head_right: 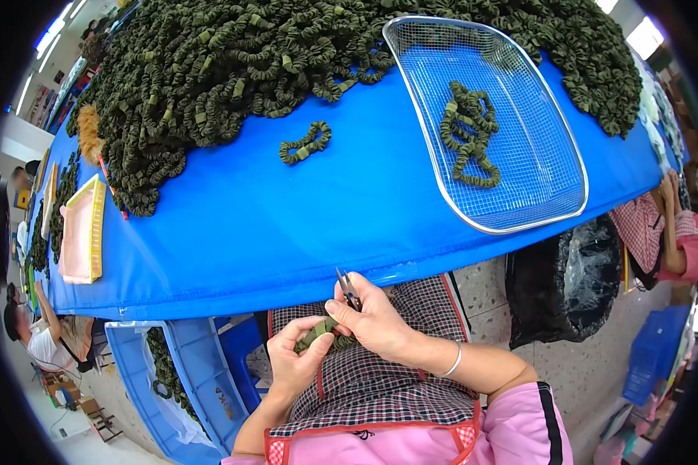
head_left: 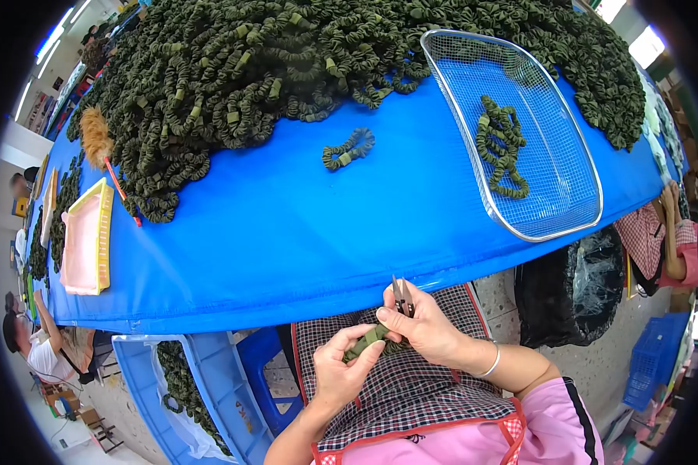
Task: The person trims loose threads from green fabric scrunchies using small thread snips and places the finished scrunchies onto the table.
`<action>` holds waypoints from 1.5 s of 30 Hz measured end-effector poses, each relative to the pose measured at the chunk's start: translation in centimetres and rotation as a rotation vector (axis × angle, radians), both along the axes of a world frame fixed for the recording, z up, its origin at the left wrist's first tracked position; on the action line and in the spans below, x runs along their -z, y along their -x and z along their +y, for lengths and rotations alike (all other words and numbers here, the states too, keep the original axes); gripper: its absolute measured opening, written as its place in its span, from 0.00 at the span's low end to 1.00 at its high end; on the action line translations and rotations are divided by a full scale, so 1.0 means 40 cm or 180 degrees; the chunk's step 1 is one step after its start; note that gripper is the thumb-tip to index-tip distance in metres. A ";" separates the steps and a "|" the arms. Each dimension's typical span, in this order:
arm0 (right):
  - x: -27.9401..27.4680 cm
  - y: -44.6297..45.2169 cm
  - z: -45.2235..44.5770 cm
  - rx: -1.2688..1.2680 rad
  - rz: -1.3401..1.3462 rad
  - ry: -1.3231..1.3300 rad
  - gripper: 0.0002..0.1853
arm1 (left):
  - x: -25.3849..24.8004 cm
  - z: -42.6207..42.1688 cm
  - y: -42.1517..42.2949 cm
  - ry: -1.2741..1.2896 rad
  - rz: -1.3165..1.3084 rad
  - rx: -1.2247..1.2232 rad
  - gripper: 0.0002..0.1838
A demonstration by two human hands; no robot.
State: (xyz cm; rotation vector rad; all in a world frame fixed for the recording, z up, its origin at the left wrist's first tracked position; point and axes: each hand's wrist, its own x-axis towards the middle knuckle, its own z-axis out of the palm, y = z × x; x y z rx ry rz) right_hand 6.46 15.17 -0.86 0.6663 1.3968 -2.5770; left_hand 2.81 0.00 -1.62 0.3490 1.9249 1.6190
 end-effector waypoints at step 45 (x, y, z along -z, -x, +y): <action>-0.006 -0.023 0.014 -0.0514 0.1476 -0.1574 0.12 | -0.005 -0.049 0.056 -0.1350 -0.0213 0.0159 0.09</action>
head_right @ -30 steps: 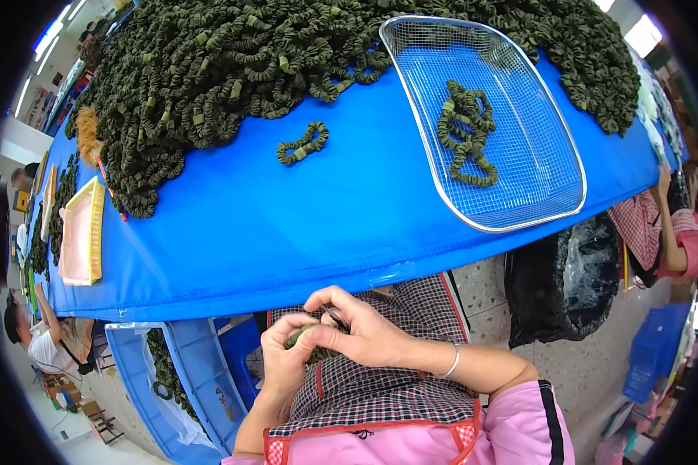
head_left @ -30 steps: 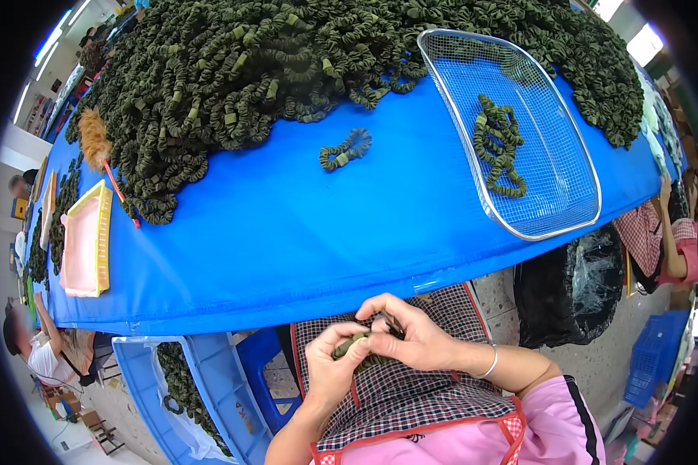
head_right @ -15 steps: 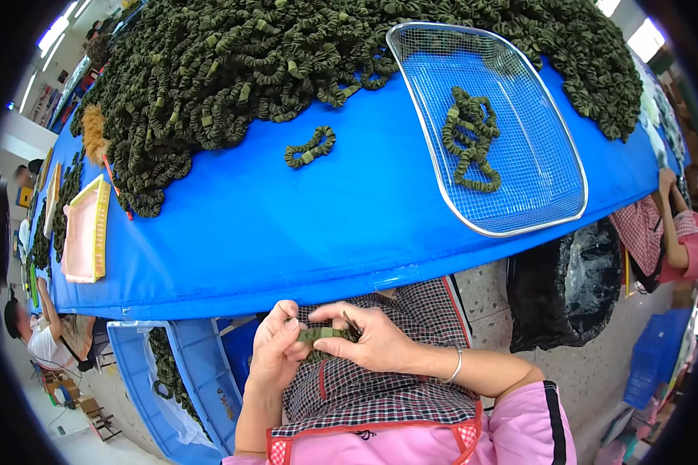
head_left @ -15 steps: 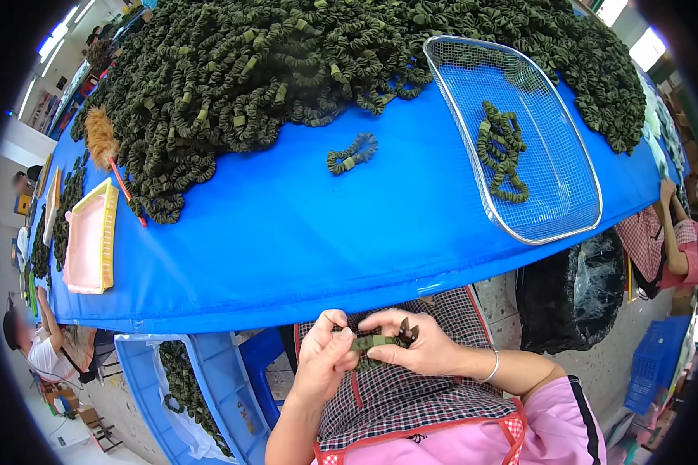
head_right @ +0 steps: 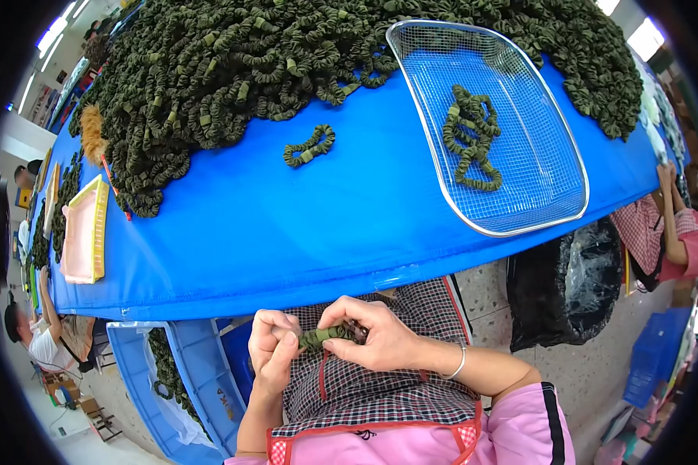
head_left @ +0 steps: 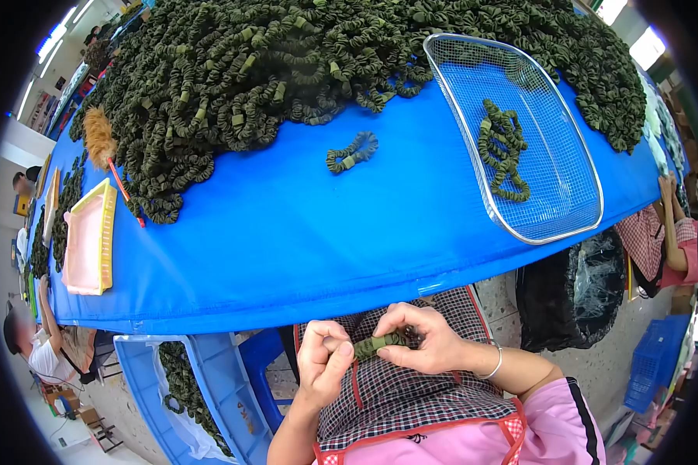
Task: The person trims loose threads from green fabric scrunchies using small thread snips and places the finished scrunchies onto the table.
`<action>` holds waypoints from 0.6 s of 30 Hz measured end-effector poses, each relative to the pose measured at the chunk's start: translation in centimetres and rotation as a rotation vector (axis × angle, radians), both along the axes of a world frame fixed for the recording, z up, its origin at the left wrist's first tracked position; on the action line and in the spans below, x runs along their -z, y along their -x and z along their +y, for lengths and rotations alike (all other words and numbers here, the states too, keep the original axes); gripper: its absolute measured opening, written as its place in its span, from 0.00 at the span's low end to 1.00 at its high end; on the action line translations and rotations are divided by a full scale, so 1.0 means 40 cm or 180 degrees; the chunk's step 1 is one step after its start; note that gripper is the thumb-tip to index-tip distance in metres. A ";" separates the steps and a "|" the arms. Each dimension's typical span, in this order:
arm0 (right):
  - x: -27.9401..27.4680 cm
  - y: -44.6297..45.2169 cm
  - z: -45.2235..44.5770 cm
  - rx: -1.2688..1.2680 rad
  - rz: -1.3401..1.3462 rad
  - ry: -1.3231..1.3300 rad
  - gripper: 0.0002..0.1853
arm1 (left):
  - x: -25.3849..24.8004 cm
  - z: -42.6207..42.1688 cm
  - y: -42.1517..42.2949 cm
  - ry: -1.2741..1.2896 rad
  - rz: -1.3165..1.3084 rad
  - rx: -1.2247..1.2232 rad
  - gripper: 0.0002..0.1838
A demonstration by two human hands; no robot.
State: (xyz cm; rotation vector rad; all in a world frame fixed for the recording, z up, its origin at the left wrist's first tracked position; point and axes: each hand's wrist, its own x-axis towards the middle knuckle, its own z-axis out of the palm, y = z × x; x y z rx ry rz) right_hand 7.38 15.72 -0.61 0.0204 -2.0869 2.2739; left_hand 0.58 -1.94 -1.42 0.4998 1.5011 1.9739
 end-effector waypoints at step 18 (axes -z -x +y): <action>-0.038 0.004 0.006 0.1095 0.0359 -0.1162 0.13 | -0.008 0.036 -0.003 -0.0309 -0.1636 -0.0002 0.17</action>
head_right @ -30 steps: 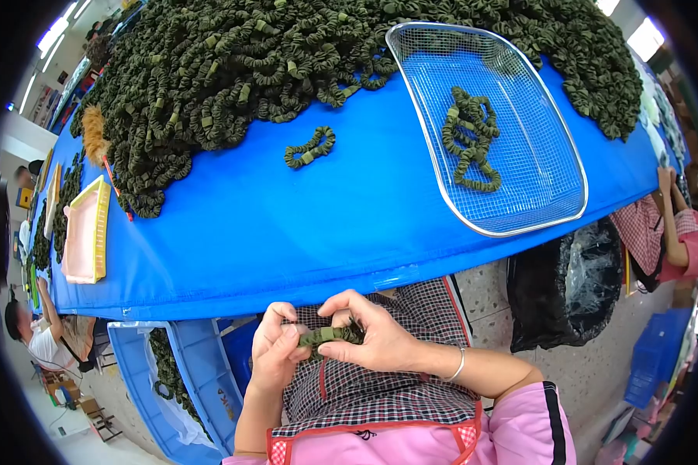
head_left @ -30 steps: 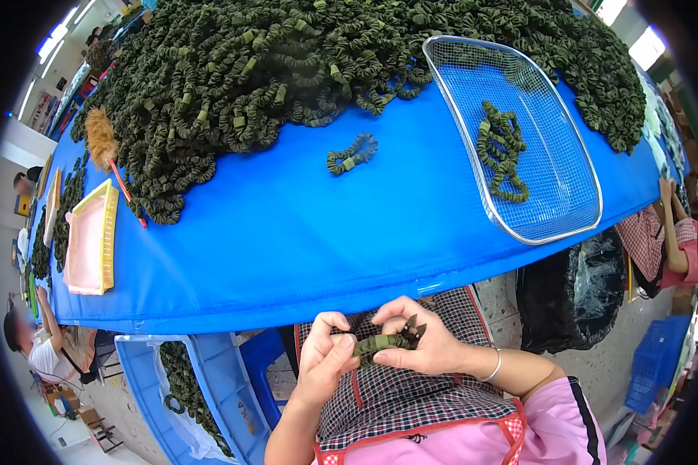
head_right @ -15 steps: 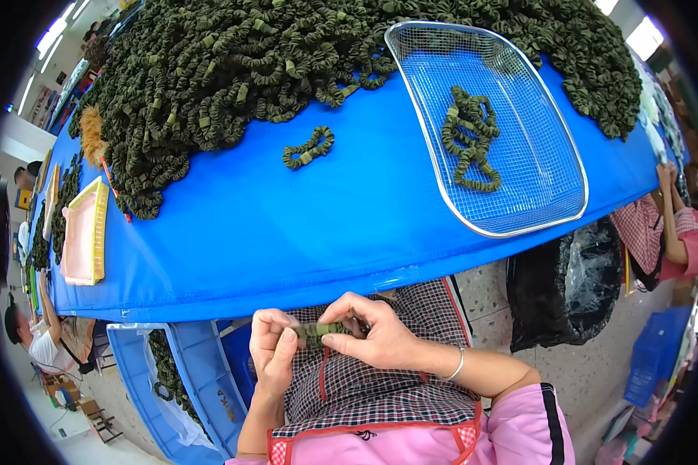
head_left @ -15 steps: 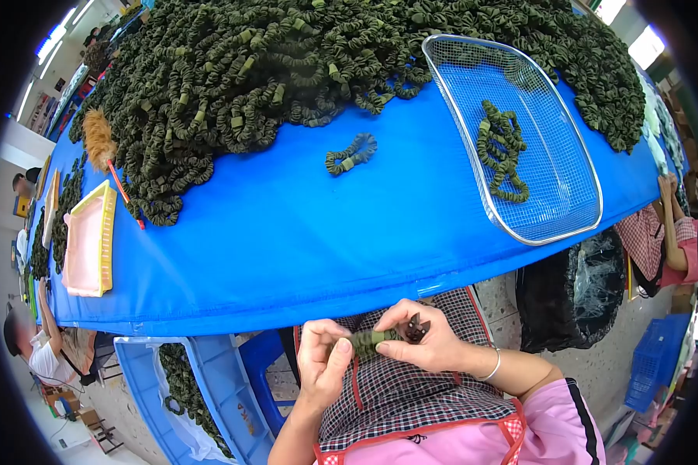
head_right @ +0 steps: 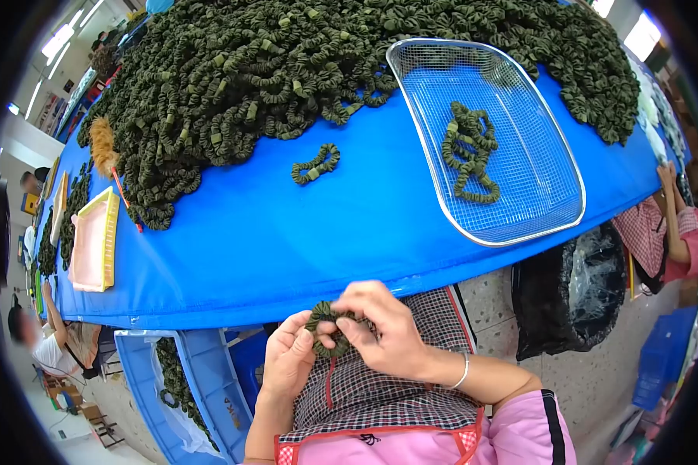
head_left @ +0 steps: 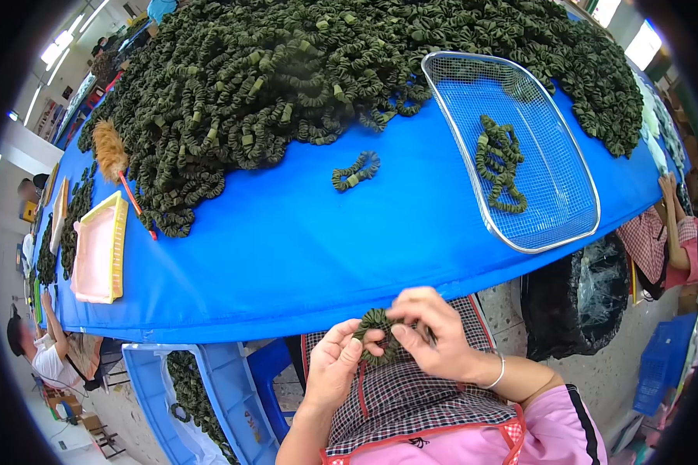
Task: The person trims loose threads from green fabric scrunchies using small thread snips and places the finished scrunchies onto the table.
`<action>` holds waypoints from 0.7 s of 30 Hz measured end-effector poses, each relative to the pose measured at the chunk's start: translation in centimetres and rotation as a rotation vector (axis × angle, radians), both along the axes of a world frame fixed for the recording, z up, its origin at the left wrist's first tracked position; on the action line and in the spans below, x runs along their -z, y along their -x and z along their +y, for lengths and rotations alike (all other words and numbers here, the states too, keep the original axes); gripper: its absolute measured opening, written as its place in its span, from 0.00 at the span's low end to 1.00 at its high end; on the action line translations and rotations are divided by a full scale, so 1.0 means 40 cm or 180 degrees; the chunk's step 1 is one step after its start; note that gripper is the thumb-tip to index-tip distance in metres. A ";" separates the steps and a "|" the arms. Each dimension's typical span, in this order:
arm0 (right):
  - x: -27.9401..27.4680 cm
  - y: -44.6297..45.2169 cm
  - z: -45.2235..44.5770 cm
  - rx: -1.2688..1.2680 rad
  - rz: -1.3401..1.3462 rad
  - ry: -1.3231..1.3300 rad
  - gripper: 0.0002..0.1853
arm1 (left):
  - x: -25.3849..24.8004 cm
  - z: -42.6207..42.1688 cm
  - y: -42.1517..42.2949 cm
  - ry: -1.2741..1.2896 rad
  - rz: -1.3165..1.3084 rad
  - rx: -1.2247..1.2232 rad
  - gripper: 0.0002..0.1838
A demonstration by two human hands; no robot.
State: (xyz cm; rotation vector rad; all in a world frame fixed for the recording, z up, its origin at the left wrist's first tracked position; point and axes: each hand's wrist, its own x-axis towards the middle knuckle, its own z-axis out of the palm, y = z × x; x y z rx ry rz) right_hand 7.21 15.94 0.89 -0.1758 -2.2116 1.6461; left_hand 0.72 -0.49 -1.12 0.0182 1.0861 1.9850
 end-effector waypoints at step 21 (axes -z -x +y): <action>0.018 0.035 0.010 -0.0321 -0.1118 0.1573 0.10 | -0.005 -0.001 0.003 0.0042 0.0150 0.0567 0.11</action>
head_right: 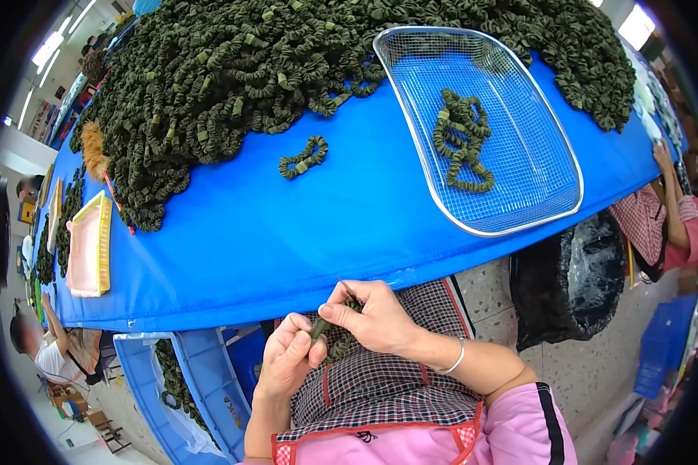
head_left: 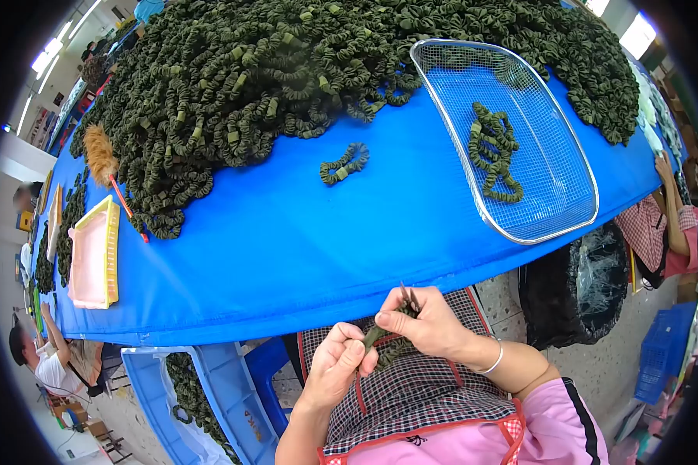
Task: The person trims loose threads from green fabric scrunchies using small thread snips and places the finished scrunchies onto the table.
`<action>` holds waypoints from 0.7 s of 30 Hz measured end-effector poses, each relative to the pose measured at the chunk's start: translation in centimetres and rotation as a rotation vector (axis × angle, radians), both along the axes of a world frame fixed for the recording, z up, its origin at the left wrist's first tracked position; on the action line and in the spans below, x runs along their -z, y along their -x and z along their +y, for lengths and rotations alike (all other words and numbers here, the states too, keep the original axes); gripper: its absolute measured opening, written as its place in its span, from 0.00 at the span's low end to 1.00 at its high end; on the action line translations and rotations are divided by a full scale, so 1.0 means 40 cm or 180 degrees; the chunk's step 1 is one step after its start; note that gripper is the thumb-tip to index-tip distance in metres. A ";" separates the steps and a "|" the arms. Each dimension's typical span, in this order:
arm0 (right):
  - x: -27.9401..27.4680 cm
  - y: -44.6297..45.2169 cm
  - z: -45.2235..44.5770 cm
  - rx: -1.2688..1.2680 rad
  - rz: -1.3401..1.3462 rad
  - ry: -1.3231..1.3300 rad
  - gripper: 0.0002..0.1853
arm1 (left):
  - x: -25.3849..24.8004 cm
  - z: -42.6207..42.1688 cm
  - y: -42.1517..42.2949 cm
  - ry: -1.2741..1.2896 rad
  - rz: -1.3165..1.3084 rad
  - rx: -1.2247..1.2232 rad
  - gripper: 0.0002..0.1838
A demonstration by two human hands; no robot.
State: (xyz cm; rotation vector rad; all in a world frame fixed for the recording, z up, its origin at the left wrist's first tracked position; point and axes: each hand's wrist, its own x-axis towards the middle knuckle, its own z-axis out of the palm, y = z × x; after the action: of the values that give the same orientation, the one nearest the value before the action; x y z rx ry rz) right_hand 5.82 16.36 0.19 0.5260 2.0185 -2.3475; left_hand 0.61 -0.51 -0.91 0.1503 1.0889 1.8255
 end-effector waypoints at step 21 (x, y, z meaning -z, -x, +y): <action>0.021 -0.005 0.011 -0.0380 0.0831 -0.0080 0.05 | 0.001 -0.010 -0.007 0.1313 0.2655 -0.0387 0.11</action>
State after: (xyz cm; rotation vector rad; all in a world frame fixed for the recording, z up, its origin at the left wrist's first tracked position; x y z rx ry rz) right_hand 6.01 16.80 -0.66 0.0976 2.1143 -2.4304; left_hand 0.87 -0.90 -0.94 0.6468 2.0625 1.6129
